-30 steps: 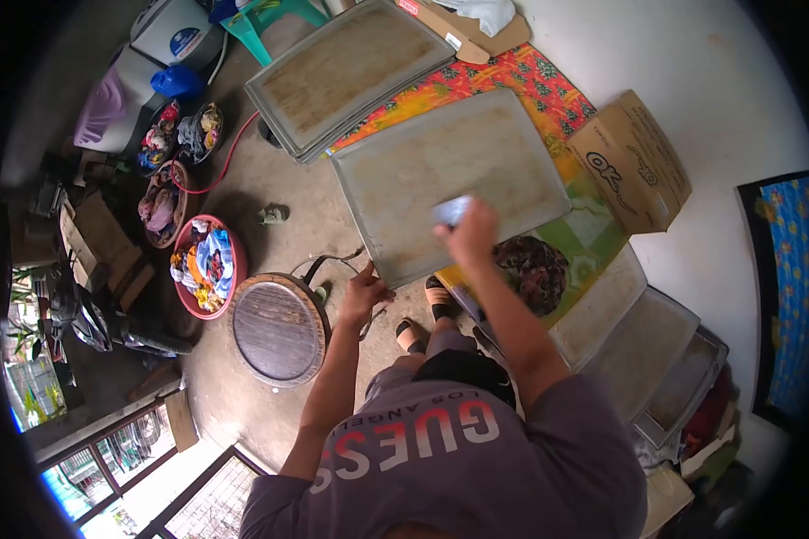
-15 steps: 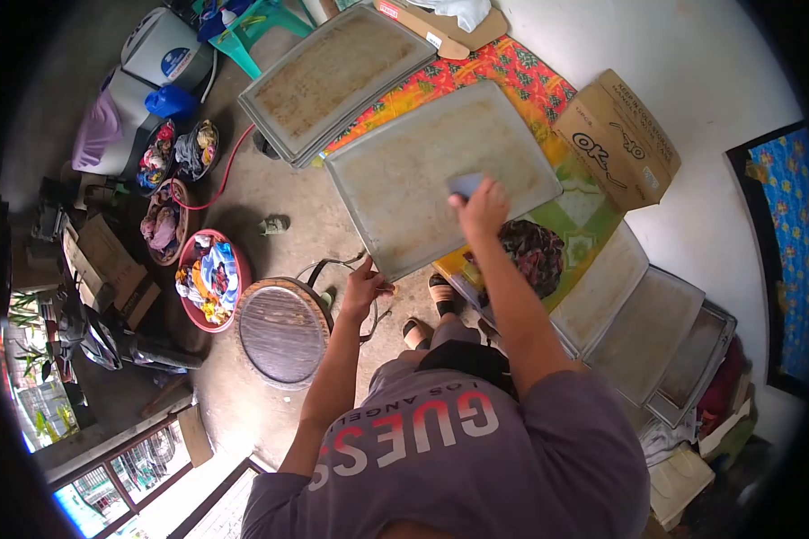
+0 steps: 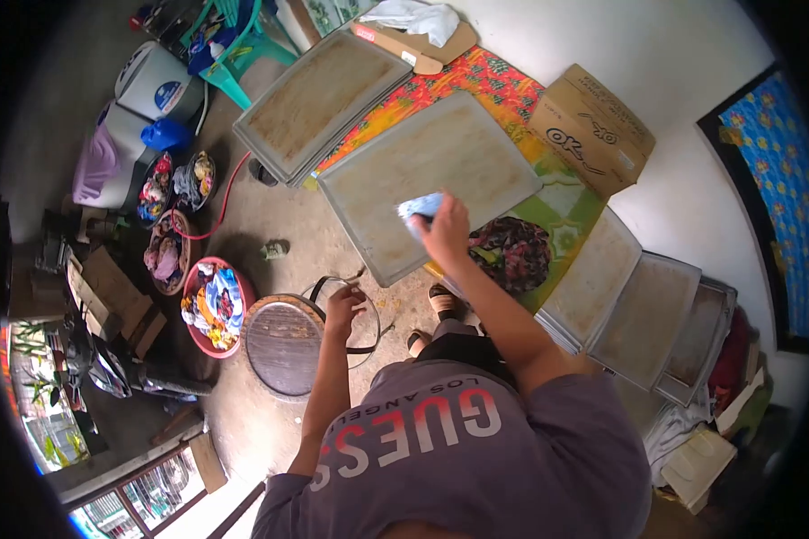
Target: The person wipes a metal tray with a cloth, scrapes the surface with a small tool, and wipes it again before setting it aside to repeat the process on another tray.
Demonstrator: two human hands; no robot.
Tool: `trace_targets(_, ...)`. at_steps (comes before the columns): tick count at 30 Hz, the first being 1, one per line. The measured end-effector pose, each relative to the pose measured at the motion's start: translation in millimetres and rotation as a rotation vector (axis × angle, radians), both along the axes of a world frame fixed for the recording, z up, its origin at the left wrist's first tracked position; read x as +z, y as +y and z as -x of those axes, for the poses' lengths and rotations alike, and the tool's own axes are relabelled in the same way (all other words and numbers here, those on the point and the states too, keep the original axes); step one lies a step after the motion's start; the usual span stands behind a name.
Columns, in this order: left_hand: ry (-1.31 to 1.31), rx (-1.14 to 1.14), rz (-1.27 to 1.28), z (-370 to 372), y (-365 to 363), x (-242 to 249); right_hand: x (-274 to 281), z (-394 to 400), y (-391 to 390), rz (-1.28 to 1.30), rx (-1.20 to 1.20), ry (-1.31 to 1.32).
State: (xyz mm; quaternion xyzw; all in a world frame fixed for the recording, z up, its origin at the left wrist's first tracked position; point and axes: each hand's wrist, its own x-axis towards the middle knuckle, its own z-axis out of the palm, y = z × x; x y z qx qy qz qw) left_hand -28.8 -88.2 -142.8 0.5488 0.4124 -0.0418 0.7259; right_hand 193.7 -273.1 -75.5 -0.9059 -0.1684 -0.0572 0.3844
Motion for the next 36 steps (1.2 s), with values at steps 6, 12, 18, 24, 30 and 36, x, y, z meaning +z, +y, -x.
trace_targets(6,0.098,-0.050,-0.113,18.8,-6.7,16.6,-0.5,-55.3,-102.0,-0.032,-0.252,0.031)
trace_targets(12,0.057,-0.145,-0.070,5.0,-14.9,4.9,-3.2,-79.7,-125.3,0.023,-0.416,0.297)
trace_targets(18,0.038,-0.229,-0.176,-26.4,-19.4,7.0,18.9,-128.4,-118.9,0.324,-0.572,0.411)
trace_targets(24,0.037,-0.238,-0.194,-45.0,-21.8,4.4,-23.9,-148.5,-119.6,0.372,-0.324,0.221)
trace_targets(30,0.075,-0.205,-0.195,-55.8,-27.7,5.6,-8.4,-159.7,-108.5,0.491,-0.420,0.272)
trace_targets(36,0.083,-0.116,-0.191,-59.8,-21.2,-6.0,-0.1,-120.6,-77.7,0.625,-0.126,-0.001)
